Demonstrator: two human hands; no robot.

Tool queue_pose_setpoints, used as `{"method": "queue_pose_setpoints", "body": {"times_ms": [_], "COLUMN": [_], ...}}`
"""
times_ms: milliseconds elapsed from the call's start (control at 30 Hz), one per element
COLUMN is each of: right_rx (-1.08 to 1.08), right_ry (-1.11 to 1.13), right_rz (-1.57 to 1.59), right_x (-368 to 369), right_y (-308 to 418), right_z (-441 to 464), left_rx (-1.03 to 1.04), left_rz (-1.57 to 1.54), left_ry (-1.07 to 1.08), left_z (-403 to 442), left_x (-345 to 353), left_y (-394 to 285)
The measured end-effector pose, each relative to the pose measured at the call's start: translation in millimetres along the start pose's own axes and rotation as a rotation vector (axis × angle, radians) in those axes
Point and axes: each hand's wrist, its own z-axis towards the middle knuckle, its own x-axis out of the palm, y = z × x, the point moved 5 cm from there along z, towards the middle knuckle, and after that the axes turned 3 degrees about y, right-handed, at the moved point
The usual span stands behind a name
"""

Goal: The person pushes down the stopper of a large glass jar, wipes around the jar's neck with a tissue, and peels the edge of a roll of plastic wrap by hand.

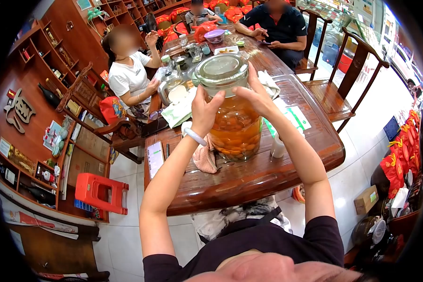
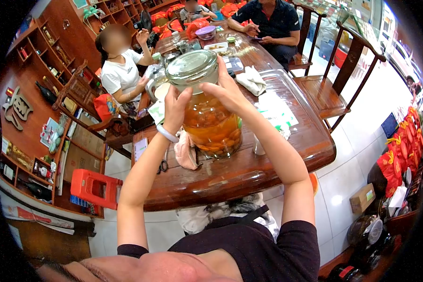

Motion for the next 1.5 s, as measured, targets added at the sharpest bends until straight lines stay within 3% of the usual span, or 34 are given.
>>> {"method": "queue_pose_setpoints", "body": {"times_ms": [100,167,800,867,1067,1133,1200,1300,1367,1400,1500], "right_rx": [-0.012,0.002,-0.001,-0.058,-0.179,-0.402,-0.237,-0.231,0.096,0.102,0.502], "right_ry": [0.028,0.164,0.099,0.158,-0.024,-0.298,-0.494,-0.357,-0.433,-0.441,-0.375], "right_rz": [0.105,0.330,0.184,0.002,0.142,0.368,0.319,0.258,-0.096,-0.100,-0.341], "right_x": [-5,-5,-3,1,-31,-65,-106,-140,-141,-144,-161], "right_y": [-1,7,1,5,5,-1,-13,-17,-17,-23,-70], "right_z": [1,-2,0,-2,-22,-41,-71,-106,-130,-139,-172], "left_rx": [-0.046,-0.041,-0.021,-0.019,-0.006,-0.034,-0.006,-0.001,0.024,0.016,0.027], "left_rz": [0.028,0.024,-0.015,-0.044,-0.018,0.061,0.049,0.013,-0.041,-0.030,-0.037], "left_ry": [0.005,0.018,0.021,0.021,0.011,0.016,0.018,0.041,0.032,0.033,0.044], "left_z": [0,0,-1,-1,0,-2,-2,-2,-1,-2,-1], "left_x": [-1,-1,1,1,-1,-3,-1,-4,-1,-2,-1], "left_y": [1,0,-2,-1,1,2,-1,4,3,4,1]}}
